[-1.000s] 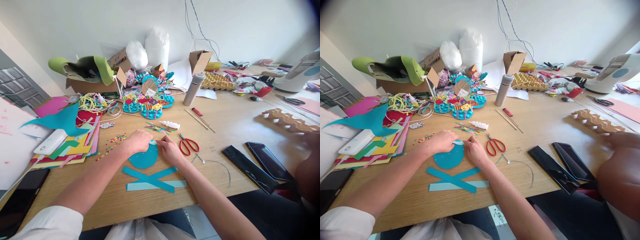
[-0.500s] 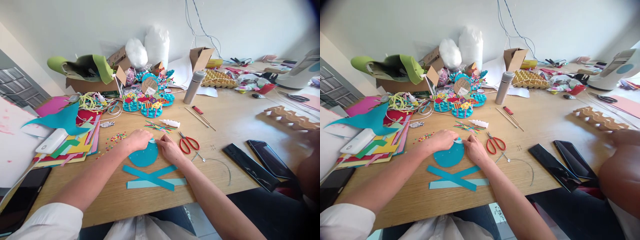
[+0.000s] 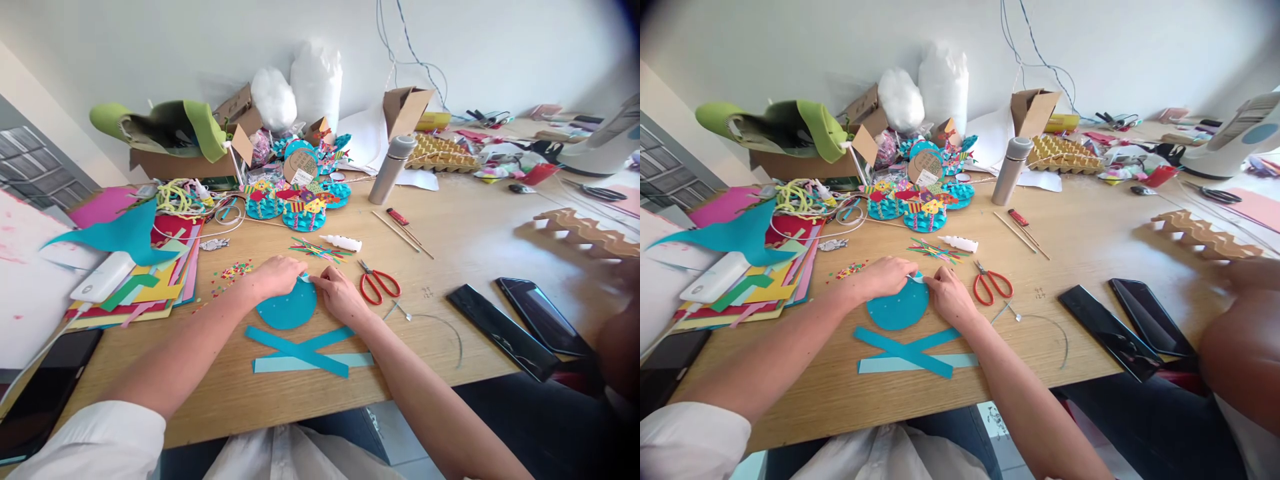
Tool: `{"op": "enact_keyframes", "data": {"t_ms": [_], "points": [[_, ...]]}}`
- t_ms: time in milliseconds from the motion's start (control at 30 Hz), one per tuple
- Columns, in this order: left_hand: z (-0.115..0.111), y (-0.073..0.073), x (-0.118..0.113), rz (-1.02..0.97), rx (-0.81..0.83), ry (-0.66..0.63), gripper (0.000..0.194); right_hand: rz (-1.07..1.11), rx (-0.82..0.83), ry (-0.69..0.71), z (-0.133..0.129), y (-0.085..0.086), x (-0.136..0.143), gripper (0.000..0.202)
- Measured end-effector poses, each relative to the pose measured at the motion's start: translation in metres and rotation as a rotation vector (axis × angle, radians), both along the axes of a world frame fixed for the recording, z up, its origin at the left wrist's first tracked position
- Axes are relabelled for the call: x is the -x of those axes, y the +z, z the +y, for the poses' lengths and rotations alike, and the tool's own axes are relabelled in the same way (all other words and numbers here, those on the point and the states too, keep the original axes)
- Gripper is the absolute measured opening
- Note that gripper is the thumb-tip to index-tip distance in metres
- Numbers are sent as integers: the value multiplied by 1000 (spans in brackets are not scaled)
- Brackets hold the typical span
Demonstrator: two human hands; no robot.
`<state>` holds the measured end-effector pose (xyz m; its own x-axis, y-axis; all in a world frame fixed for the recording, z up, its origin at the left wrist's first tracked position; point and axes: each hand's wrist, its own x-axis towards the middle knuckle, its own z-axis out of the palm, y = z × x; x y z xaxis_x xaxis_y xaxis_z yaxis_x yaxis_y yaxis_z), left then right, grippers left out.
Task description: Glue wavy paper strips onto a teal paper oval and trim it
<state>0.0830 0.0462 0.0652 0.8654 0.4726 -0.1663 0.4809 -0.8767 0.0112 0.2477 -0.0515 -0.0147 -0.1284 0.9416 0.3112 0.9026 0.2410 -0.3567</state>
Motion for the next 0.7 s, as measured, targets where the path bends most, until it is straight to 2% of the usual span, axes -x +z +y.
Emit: {"op": "enact_keyframes", "data": {"t_ms": [700], "points": [[2,-3,1,-32,18,41,29,-16,-17,24,-2,-4,1,40]]}}
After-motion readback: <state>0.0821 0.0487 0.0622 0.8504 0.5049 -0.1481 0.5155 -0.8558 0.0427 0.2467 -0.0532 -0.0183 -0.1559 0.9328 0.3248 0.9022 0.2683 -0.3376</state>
